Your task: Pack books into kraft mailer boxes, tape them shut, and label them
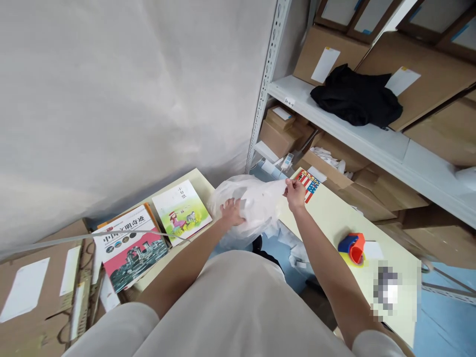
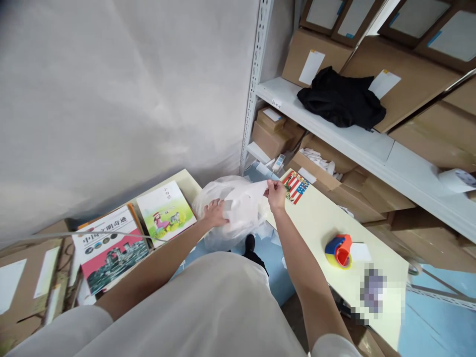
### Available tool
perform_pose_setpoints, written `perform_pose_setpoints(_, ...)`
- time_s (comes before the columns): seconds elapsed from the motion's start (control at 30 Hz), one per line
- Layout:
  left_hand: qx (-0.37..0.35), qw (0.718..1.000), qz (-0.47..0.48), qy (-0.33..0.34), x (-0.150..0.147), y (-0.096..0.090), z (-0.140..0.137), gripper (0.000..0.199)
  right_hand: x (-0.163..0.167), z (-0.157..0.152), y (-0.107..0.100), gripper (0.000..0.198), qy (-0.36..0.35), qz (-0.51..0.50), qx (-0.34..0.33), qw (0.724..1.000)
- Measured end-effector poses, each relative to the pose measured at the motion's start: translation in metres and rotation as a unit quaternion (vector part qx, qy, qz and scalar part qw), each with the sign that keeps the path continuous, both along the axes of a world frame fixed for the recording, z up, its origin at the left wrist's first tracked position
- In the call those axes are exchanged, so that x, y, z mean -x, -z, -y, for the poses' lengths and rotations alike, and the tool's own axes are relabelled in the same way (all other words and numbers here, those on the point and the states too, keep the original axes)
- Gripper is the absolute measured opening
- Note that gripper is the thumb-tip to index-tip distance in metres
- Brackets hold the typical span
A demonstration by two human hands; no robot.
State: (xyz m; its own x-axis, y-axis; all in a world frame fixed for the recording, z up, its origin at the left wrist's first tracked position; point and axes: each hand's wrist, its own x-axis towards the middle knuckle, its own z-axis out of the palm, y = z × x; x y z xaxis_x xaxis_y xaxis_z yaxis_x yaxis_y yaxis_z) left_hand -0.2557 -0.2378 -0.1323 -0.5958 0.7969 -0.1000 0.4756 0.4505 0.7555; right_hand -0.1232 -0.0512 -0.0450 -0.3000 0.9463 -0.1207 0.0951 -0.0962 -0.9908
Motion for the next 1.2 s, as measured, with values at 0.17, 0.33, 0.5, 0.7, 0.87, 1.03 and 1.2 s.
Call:
perform_pose_setpoints(0.17, -0.097, 0.984, 0.148, 0.008, -0.023, -0.026, -0.034, 0.077, -0.001, 0.012, 0.013, 0.041, -0.034, 0.007, 0.006, 0.999)
perform_pose_setpoints(0.33, -0.244, 0.932, 0.269, 0.014, -0.03, -0.049, -0.058, 0.042, -0.004, 0.031, 0.017, 0.042, -0.146, 0.004, 0.012, 0.989)
perform_pose_setpoints(0.5, -0.28, 0.924, 0.258, -0.015, -0.028, -0.061, -0.065, 0.02, -0.01, 0.045, 0.012, 0.044, -0.247, 0.002, -0.045, 0.968)
perform_pose_setpoints(0.7, -0.282, 0.93, 0.217, 0.089, -0.033, -0.088, -0.079, 0.038, -0.021, 0.03, -0.016, 0.025, -0.09, 0.104, -0.16, 0.978)
perform_pose_setpoints(0.87, -0.306, 0.927, 0.061, 0.206, -0.063, -0.112, -0.099, 0.063, -0.054, 0.008, -0.055, 0.034, -0.083, 0.01, -0.111, 0.99)
perform_pose_setpoints(1.03, -0.284, 0.925, 0.199, 0.154, -0.108, -0.105, -0.14, 0.043, -0.116, -0.01, -0.061, 0.064, -0.142, -0.039, -0.007, 0.989)
perform_pose_setpoints(1.2, -0.237, 0.919, 0.254, 0.186, -0.145, -0.102, -0.184, 0.043, -0.181, -0.038, -0.041, 0.044, -0.1, -0.016, 0.04, 0.994)
